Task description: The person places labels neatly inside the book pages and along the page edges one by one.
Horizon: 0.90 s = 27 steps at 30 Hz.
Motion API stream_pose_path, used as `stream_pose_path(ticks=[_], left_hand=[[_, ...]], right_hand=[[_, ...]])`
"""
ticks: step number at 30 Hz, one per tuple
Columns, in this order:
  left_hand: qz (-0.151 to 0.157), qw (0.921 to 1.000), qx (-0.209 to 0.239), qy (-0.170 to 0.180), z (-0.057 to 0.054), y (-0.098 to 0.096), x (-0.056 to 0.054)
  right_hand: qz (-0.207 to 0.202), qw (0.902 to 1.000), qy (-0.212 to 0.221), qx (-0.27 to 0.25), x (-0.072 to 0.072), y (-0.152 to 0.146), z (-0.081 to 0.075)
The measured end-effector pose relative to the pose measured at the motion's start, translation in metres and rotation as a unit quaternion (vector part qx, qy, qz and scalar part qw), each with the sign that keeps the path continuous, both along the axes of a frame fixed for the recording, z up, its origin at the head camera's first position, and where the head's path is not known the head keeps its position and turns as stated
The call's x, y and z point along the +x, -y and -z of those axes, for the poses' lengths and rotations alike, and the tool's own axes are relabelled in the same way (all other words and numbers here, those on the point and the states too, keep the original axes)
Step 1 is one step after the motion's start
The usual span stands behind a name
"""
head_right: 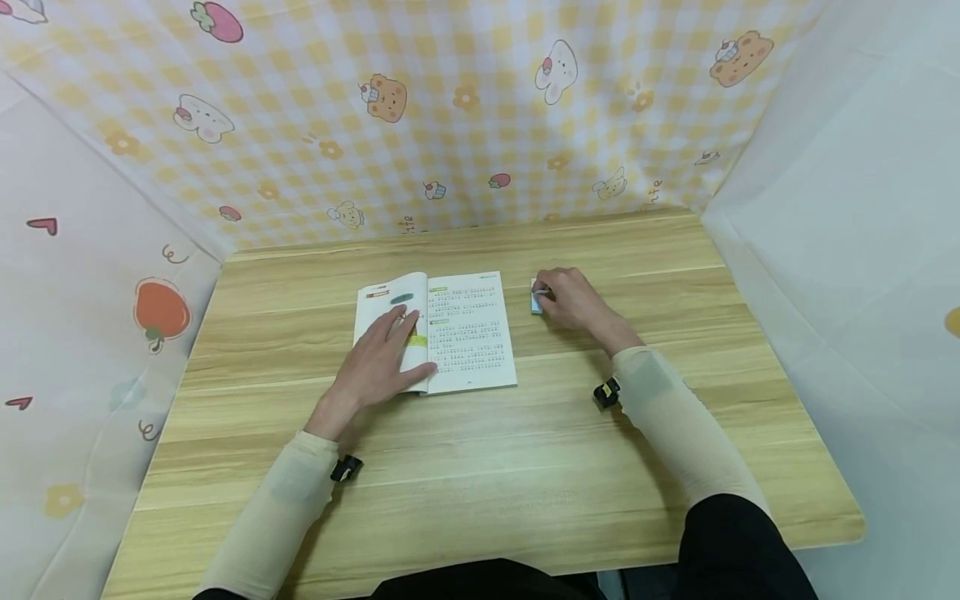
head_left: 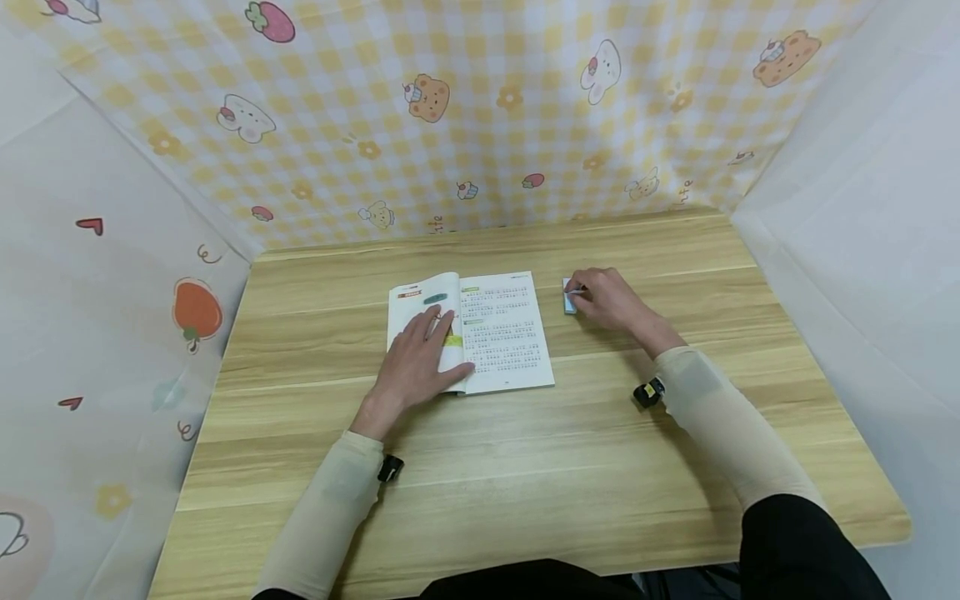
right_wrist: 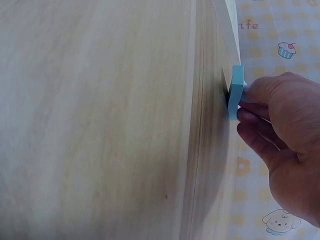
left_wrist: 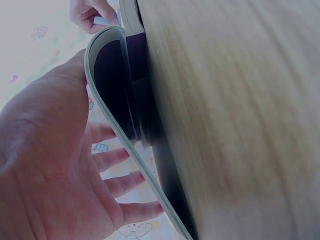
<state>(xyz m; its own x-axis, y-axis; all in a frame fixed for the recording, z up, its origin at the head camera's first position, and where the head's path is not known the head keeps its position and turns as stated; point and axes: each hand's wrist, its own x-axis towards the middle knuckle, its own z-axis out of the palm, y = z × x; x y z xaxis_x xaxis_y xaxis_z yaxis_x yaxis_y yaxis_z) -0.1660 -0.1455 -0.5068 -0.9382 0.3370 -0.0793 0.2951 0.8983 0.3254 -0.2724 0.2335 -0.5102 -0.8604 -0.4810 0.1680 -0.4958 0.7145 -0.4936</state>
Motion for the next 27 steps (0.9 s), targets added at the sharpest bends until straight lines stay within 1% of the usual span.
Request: stream_pose_path(ticks=[6, 11, 15, 23, 27], left_hand=[[0.001, 1.0000, -0.001, -0.002, 0.0006, 0.0007, 0.0000], [0.002, 1.0000, 0.001, -0.003, 0.0007, 0.0005, 0.0000], [0.001, 1.0000, 0.003, -0.005, 0.0000, 0.0003, -0.0001], [-0.001, 1.0000, 0.002, -0.002, 0.0010, 0.0000, -0.0003], [0.001, 1.0000, 0.000, -0.002, 0.0006, 0.0001, -0.0001]], right_hand=[[0.000, 0.9999, 0.010, 0.008, -0.0001, 0.0016, -0.0001], [0.008, 0.9989, 0.044, -0.015, 0.0035, 0.0032, -0.0008], [0.013, 0.9976, 0.061, -0.030, 0.0056, 0.0041, -0.0007], [-0.019, 0.9992, 0.032, -0.016, 0.0028, 0.0044, -0.0039], [-0.023, 0.9993, 0.026, -0.012, 0.0025, 0.0052, -0.0047]])
